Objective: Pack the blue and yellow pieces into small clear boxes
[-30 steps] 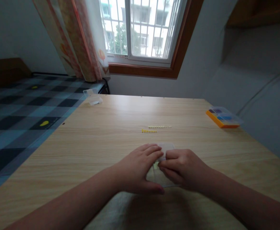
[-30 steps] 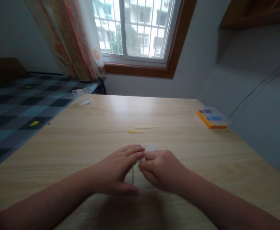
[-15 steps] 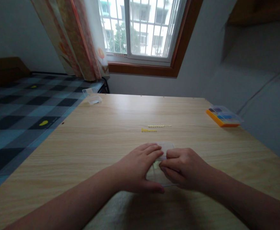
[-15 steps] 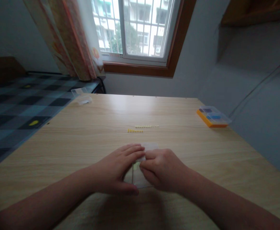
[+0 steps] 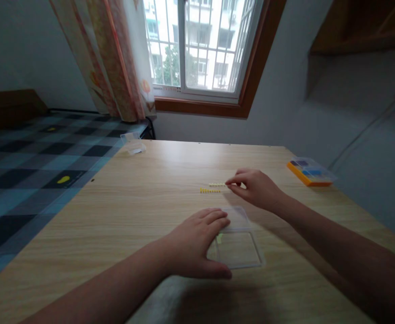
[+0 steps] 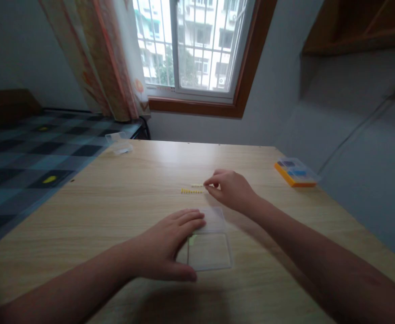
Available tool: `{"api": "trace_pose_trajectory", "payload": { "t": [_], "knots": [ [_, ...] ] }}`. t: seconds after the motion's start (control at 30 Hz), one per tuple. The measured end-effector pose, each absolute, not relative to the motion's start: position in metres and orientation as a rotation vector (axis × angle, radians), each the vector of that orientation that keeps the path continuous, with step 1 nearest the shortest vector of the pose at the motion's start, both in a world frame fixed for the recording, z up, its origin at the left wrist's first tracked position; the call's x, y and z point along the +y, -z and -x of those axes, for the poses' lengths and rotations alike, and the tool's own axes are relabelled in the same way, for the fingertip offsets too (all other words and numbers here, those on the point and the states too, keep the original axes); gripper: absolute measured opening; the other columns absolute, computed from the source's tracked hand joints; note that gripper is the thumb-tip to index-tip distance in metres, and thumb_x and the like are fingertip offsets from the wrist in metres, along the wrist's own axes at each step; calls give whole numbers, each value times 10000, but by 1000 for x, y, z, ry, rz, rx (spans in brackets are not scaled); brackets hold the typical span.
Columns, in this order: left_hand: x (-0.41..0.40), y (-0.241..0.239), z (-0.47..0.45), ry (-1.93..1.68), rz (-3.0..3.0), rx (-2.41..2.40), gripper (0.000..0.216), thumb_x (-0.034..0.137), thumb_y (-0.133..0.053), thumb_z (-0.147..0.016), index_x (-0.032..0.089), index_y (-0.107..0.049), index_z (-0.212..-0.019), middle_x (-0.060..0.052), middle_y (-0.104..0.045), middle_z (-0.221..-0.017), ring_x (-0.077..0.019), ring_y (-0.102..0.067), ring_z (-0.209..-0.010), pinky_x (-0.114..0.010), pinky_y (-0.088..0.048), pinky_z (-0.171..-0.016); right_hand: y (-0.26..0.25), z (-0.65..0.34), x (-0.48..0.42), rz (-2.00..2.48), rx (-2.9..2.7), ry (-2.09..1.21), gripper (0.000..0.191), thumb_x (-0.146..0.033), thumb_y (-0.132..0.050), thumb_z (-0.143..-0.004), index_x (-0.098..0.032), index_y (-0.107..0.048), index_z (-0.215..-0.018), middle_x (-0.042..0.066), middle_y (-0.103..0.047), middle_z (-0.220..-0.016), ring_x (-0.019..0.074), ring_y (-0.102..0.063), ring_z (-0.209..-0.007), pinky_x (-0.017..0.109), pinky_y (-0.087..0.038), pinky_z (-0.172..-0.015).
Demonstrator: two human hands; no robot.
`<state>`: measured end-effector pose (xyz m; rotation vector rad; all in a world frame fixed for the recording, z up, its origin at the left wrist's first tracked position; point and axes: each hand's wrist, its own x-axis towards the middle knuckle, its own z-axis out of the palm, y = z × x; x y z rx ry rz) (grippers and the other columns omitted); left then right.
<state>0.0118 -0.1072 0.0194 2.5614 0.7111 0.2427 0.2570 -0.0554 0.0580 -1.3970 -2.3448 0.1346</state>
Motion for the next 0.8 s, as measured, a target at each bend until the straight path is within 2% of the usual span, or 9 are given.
{"api": "trace_pose_trajectory", "payload": {
  "t": [0.1, 0.43, 0.6, 0.7, 0.8],
  "knots": [
    [-108, -20, -11, -261, -2557, 707, 978, 683, -757, -744, 99, -497, -1484, -216, -447, -1568, -383, -386, -1472, -520, -289, -1233, -61, -237, -23, 1549, -2436, -152, 181, -227, -656, -936, -227, -821, -1010, 34, -750, -978, 146, -666, -859, 239, -434, -742],
    [-108, -14, -11, -323, -2552, 684, 961, 680, -762, -744, 110, -511, -1475, -206, -445, -1572, -380, -382, -1475, -499, -281, -1236, -56, -202, 8, 1734, -2560, -184, 191, -333, -712, -871, -248, -834, -991, 50, -775, -1002, 187, -685, -891, 233, -442, -692],
    [-108, -12, -11, -364, -2545, 670, 928, 684, -750, -753, 140, -517, -1469, -196, -453, -1570, -378, -396, -1468, -511, -294, -1227, -50, -197, 10, 1772, -2555, -191, 184, -282, -717, -842, -246, -838, -976, 55, -782, -974, 197, -691, -858, 239, -435, -662],
    [-108, -13, -10, -344, -2552, 681, 943, 679, -751, -752, 121, -513, -1474, -202, -442, -1576, -374, -384, -1475, -505, -291, -1231, -50, -193, 13, 1741, -2546, -219, 173, -240, -707, -843, -239, -840, -952, 40, -783, -904, 178, -685, -793, 237, -418, -625],
    [-109, -16, -11, -306, -2562, 691, 965, 674, -753, -748, 92, -509, -1478, -213, -441, -1574, -367, -381, -1478, -490, -290, -1235, -59, -194, 8, 1665, -2526, -221, 158, -227, -699, -876, -227, -836, -956, 36, -775, -925, 164, -680, -808, 237, -428, -655]
  ]
}}
